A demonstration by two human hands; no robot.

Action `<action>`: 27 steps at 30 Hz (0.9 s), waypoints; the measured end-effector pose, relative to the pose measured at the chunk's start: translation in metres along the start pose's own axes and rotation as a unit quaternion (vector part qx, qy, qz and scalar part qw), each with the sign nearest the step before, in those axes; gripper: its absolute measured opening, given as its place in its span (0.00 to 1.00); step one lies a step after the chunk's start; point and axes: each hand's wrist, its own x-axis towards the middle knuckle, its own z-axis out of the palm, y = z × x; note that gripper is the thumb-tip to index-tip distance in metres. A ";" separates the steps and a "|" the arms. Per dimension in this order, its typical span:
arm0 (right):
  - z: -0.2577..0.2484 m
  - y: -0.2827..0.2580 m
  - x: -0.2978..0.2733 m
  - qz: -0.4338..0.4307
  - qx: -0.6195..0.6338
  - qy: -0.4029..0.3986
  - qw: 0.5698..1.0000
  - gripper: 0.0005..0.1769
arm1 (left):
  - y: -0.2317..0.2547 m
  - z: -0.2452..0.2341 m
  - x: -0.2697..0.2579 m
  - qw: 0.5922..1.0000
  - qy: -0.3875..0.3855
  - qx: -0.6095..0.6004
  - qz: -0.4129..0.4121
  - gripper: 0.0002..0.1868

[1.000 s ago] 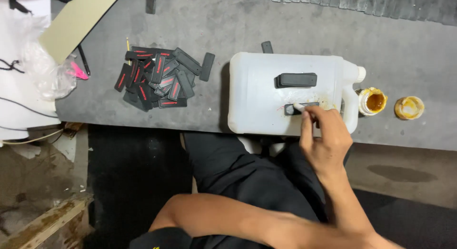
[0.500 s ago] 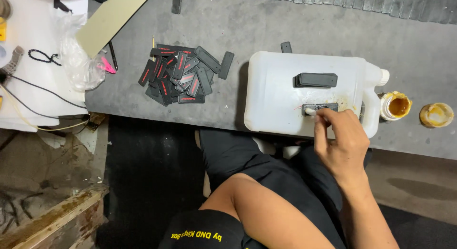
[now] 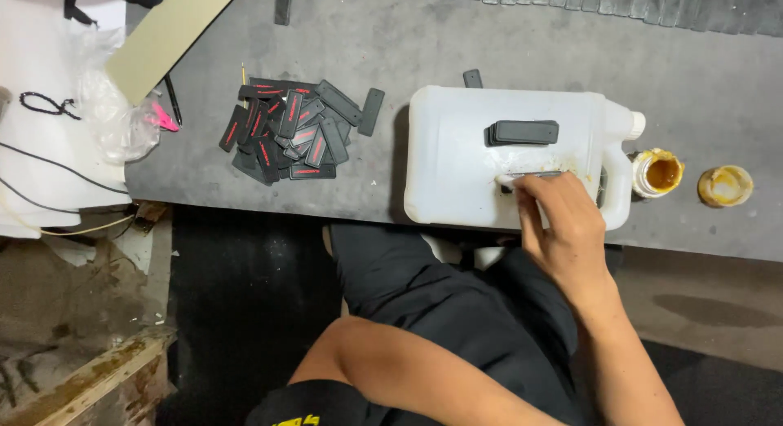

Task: Applying glue to small black parts and organizing them on a workbench.

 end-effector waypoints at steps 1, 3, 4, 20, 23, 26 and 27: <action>-0.006 -0.002 0.000 0.001 -0.001 0.001 1.000 0.13 | -0.006 -0.012 -0.003 1.000 -0.007 -0.003 -0.002 0.11; -0.017 -0.008 0.000 -0.014 0.018 -0.058 0.998 0.06 | -0.014 -0.039 -0.008 1.000 -0.021 -0.009 -0.006 0.11; -0.015 -0.008 -0.001 -0.012 0.017 -0.056 0.998 0.06 | -0.018 -0.047 -0.008 0.999 -0.029 -0.012 -0.009 0.11; -0.005 -0.007 -0.021 0.016 -0.064 0.080 0.995 0.07 | -0.101 -0.180 -0.026 0.856 0.427 0.285 -0.065 0.08; -0.007 -0.001 -0.027 0.038 -0.093 0.108 0.989 0.06 | -0.110 -0.175 -0.022 0.855 0.423 0.294 -0.067 0.07; 0.004 -0.010 -0.026 0.039 -0.076 0.110 0.990 0.06 | -0.114 -0.172 -0.020 0.847 0.424 0.314 -0.066 0.07; 0.009 -0.015 -0.025 0.028 -0.053 0.098 0.993 0.07 | -0.115 -0.171 -0.020 0.838 0.429 0.333 -0.064 0.07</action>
